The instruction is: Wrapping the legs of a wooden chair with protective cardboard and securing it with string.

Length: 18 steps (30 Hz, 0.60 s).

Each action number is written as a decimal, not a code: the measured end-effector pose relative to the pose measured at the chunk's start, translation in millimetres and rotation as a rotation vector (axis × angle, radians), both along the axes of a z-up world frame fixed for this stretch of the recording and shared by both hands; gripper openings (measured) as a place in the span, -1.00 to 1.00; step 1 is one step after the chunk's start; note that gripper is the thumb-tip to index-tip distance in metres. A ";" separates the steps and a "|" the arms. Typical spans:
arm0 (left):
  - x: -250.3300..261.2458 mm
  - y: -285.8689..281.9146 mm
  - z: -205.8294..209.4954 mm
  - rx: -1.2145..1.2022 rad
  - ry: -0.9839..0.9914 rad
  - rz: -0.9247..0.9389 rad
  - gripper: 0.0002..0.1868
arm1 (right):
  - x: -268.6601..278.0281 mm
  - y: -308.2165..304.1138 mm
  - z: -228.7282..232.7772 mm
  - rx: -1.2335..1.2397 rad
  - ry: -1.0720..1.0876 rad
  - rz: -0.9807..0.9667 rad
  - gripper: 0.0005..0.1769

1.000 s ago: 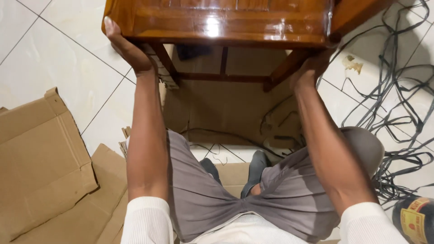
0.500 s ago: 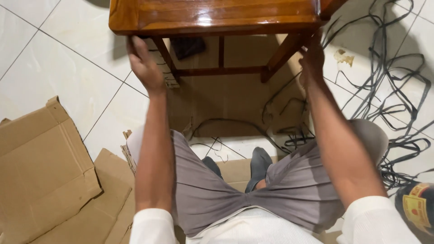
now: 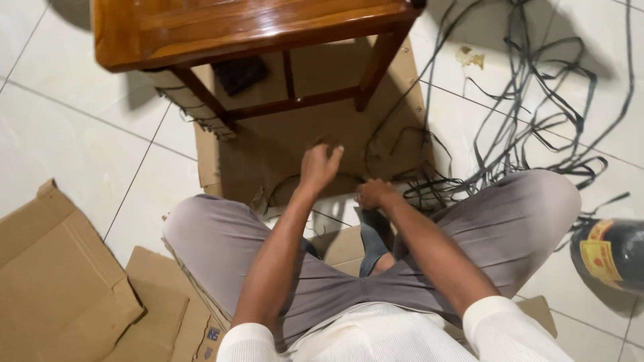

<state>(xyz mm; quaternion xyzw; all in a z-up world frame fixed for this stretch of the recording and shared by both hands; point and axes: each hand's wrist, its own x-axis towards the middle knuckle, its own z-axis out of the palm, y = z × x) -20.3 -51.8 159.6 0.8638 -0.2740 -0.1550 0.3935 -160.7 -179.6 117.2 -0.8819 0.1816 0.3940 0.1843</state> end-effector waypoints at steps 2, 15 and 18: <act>-8.2 -6.4 -30.3 0.026 -0.006 -0.069 -0.51 | -12.4 5.4 -11.4 -0.029 0.001 -0.035 -0.47; -15.8 -17.3 -69.5 0.440 0.117 -0.309 -0.49 | -57.3 -108.4 -101.0 -0.370 -0.648 -0.933 -0.50; -13.1 -13.2 -79.8 0.489 0.112 -0.362 -0.48 | -74.5 -131.4 -142.4 -0.349 -0.926 -1.019 -0.52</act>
